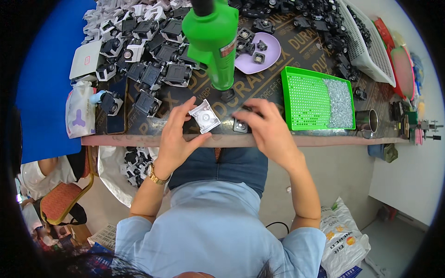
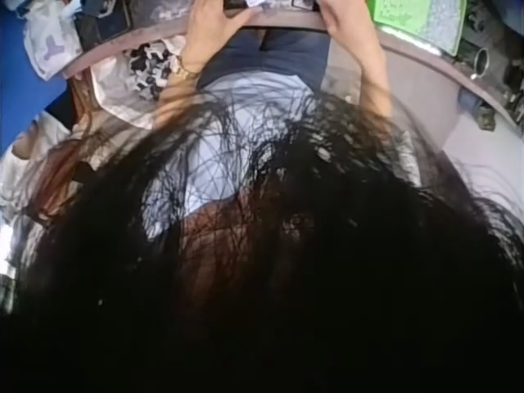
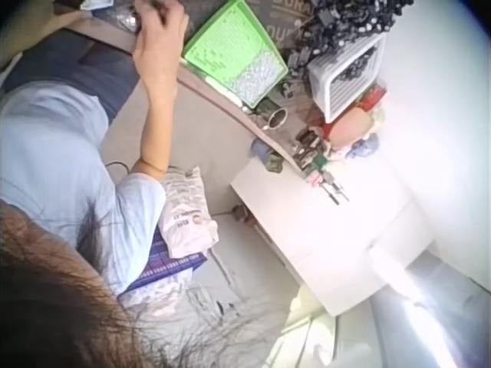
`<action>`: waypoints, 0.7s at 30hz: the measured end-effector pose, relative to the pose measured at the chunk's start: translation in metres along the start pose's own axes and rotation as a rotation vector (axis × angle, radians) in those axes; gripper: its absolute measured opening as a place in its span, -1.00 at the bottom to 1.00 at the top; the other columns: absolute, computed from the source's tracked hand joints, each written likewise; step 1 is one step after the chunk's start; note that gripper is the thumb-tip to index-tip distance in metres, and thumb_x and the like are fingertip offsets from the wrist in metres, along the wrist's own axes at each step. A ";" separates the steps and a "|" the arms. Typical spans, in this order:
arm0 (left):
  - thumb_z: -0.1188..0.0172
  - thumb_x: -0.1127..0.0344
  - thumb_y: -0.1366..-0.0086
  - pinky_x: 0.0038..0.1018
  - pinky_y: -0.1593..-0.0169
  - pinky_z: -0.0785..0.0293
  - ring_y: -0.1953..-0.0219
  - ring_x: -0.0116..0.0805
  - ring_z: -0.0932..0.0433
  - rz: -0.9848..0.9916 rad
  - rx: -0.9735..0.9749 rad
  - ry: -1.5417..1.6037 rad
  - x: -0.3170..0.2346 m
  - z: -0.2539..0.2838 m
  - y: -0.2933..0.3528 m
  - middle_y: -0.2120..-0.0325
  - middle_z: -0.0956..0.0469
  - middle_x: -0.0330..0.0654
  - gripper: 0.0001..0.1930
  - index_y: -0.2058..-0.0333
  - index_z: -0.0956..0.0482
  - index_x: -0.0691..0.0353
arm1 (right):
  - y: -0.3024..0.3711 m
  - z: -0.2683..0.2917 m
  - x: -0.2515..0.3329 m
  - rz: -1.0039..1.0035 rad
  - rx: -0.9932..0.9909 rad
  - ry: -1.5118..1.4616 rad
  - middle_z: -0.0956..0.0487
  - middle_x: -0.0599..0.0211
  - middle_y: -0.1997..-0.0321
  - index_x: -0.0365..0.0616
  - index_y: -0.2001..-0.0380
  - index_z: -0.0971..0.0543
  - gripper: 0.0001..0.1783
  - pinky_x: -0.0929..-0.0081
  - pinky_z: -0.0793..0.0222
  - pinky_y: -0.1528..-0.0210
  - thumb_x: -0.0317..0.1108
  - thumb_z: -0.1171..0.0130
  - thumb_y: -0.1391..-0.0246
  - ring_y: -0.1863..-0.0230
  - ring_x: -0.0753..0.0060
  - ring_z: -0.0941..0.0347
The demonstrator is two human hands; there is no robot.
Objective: The person assembles electronic cooling fans into plastic housings by hand, securing them with screws using an electric screwdriver.
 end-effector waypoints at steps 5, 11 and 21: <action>-0.55 0.43 0.02 -0.32 -0.08 -0.55 -0.05 -0.18 -0.55 0.044 -0.053 0.124 0.005 0.000 0.004 -0.07 -0.46 -0.01 -0.08 -0.32 -0.25 0.26 | -0.003 -0.010 -0.005 0.052 0.086 0.086 -0.52 0.22 0.20 -0.22 0.29 -0.58 -0.77 0.28 -0.46 0.11 -0.63 -0.26 0.09 0.13 0.08 -0.45; -0.57 0.43 0.08 -0.45 0.15 -0.63 0.11 -0.28 -0.57 -0.036 -0.150 0.071 0.006 0.006 0.011 -0.07 -0.43 -0.01 -0.18 -0.21 -0.42 0.27 | -0.017 -0.017 0.013 -0.170 -0.170 -0.245 -0.49 0.25 0.36 -0.26 0.31 -0.56 -0.85 0.49 -0.39 0.51 -0.60 -0.29 -0.02 0.53 0.42 -0.48; -0.59 0.40 0.11 -0.49 0.25 -0.63 0.21 -0.31 -0.53 -0.097 -0.184 0.017 -0.004 0.009 0.014 0.14 -0.43 -0.13 -0.24 -0.14 -0.52 0.26 | -0.039 -0.038 0.027 -0.190 -0.212 -0.294 -0.49 0.22 0.39 -0.32 0.34 -0.54 -0.86 0.45 -0.47 0.49 -0.57 -0.29 -0.02 0.51 0.35 -0.54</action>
Point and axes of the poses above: each hand's wrist, its own y-axis away from the middle knuckle, its own z-axis out of the back of the hand, x = y × z, the point moved 8 cm from there along -y, towards the middle knuckle
